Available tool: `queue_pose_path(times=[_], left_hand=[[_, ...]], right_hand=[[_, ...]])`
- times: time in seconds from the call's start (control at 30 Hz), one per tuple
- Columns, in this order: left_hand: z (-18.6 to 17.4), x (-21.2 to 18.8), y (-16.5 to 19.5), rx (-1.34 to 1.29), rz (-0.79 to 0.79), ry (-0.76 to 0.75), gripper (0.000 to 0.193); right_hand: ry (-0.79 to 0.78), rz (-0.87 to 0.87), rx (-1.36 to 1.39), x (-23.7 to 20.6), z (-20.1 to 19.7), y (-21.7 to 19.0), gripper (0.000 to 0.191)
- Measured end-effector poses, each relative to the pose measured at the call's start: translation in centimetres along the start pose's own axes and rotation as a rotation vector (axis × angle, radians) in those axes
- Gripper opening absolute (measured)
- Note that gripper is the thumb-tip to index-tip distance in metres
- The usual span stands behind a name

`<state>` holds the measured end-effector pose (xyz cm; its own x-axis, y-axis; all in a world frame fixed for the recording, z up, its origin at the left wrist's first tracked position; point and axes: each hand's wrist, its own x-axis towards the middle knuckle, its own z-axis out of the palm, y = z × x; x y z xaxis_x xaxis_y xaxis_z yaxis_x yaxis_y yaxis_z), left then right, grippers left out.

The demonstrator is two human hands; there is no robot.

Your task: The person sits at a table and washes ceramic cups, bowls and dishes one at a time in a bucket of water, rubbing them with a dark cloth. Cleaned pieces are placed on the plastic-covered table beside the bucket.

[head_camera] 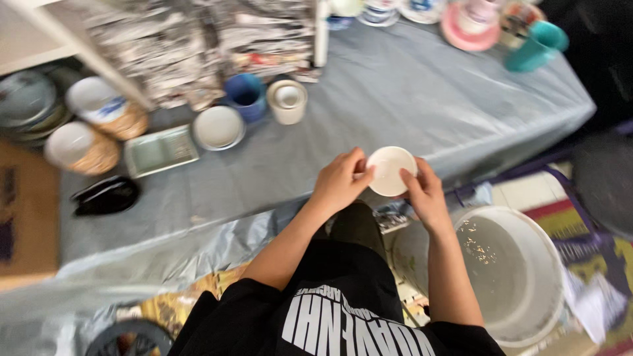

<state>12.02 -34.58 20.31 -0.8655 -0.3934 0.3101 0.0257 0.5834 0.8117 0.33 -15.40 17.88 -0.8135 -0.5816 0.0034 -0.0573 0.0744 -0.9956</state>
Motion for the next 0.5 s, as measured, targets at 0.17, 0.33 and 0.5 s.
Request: queue_pose_path(times=[0.17,0.33,0.5], left_hand=[[-7.9,-4.8,-5.3,0.095,-0.212,0.229,0.026],[-12.9,-8.2,-8.2,0.069,-0.388,0.337,0.030],[-16.4,-8.9,-11.0,0.180,-0.435,0.420,0.027]], right_hand=[[-0.358,0.127,0.038,3.6,10.9,-0.4,0.039],[-0.503,0.219,0.005,4.8,18.5,-0.6,0.044],[-0.647,0.215,-0.004,5.9,23.1,-1.1,0.047]])
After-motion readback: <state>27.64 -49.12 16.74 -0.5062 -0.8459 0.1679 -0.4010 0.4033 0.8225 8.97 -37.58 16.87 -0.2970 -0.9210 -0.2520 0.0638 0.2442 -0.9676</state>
